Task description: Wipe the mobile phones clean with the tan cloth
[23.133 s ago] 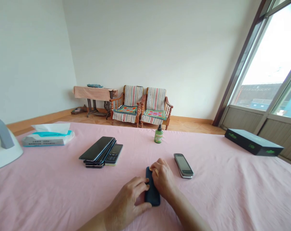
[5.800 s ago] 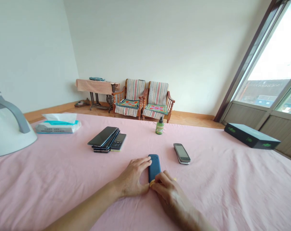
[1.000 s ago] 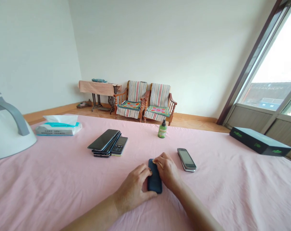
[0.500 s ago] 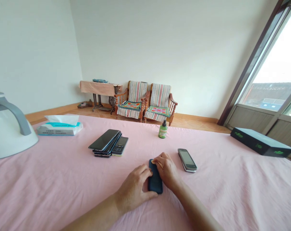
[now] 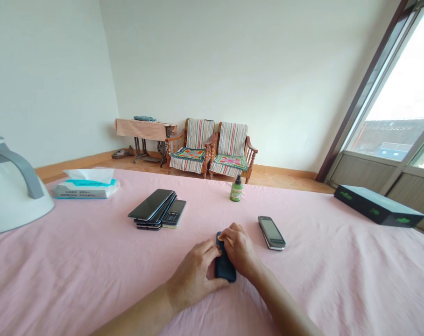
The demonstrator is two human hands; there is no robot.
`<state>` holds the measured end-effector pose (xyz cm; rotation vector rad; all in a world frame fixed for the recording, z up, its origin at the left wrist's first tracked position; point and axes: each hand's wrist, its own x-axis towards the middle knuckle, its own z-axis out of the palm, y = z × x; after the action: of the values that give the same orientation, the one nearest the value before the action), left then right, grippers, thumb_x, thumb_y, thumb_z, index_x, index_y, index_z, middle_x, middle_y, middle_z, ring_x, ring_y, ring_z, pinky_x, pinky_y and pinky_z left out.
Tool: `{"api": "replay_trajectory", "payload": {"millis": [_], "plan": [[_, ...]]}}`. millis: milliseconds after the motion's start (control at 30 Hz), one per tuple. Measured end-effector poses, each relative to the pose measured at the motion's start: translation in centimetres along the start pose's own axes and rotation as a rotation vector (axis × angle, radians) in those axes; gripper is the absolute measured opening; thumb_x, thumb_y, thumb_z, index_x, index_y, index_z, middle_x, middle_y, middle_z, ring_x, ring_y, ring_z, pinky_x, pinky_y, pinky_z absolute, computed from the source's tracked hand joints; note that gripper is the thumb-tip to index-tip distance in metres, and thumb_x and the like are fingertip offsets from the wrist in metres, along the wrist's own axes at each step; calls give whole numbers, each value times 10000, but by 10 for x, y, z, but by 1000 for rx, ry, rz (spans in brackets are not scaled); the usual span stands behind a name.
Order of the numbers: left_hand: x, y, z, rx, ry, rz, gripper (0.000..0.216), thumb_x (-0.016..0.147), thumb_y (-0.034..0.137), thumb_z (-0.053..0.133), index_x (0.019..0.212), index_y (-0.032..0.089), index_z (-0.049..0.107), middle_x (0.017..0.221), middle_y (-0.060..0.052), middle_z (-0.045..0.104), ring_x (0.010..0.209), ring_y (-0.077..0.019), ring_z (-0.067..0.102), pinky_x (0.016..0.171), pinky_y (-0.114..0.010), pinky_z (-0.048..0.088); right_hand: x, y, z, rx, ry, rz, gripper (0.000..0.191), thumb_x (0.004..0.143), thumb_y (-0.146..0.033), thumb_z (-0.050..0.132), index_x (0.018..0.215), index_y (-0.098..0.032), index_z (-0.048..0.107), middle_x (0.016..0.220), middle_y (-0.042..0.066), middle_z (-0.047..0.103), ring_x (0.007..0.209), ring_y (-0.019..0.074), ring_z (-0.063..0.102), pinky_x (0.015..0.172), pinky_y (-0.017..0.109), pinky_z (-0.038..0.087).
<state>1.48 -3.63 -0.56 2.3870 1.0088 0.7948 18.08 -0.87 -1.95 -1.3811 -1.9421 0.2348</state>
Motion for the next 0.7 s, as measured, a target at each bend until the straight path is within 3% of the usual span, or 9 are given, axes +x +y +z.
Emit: {"api": "replay_trajectory", "payload": {"millis": [700], "plan": [[1, 1, -1, 2, 8, -5, 443, 583, 193, 832, 969, 199, 616, 999, -25, 597, 960, -235, 575, 838, -329, 471, -2, -4, 1, -2, 30, -13, 262, 806, -30, 457, 828, -182, 669, 843, 64, 589, 844, 192, 535, 749, 286, 438]]}}
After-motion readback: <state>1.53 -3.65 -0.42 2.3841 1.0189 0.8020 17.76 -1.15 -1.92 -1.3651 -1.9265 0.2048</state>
